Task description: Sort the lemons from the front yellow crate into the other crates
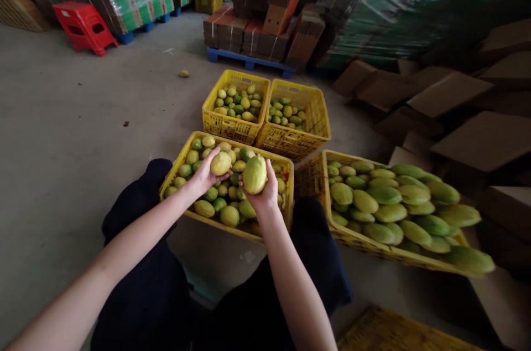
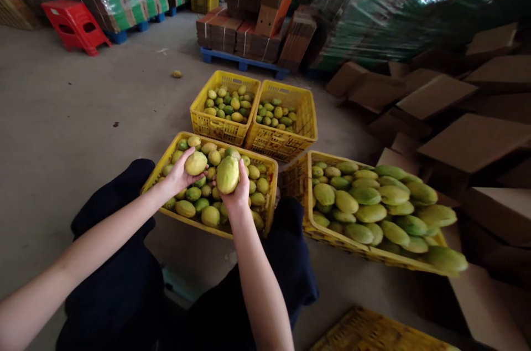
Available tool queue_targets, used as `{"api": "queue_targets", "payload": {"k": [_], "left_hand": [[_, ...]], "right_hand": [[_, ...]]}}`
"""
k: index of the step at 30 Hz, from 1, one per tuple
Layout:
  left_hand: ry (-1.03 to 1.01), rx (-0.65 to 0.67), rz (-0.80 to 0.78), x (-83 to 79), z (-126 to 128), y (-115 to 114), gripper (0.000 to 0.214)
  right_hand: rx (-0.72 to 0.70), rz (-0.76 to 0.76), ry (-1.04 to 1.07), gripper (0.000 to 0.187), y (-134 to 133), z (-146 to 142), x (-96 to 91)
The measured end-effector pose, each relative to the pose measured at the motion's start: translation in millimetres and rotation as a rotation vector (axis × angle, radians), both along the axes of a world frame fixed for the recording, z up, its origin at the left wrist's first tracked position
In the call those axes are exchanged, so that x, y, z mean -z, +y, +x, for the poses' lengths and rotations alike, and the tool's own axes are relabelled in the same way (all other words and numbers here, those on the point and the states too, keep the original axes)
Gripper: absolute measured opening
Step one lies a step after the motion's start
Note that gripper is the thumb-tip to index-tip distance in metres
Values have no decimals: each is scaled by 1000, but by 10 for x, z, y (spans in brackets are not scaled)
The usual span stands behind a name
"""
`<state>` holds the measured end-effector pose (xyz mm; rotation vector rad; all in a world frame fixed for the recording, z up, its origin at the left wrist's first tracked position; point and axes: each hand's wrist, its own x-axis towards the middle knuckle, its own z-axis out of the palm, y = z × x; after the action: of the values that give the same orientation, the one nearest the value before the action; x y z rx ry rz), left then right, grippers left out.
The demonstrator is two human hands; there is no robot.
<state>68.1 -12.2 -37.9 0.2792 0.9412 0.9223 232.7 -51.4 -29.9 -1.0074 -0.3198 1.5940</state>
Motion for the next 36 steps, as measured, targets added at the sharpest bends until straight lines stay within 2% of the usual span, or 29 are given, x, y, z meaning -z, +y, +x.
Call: {"api": "queue_targets", "payload": {"k": [3,7,11,17,23,27,32,36], "left_hand": [[-72,27,-46,106,-41,35,46],[-104,40,-28,211,-62,61,51],[-82,-8,-19,112,-16,30,53],[-76,-22,66,-105,57,-58,44],[-154,-14,86,-73,61,-45,57],[-145,44,51,-47,61,-48,49],[-136,66,16,-17,67,-113,51],[-96,58,14,-15,76,-132,59]], "right_hand": [[-9,-18,39,42,-2,3,31],[-47,-29,40,43,-2,4,75],[-33,-28,69,47,-2,10,47],[-48,10,91,31,-6,15,-15],[-36,63,116,27,-23,21,-5],[-42,95,161,29,-18,51,-32],[46,-19,237,18,-6,88,-75],[0,-91,309,20,-36,102,-91]]}}
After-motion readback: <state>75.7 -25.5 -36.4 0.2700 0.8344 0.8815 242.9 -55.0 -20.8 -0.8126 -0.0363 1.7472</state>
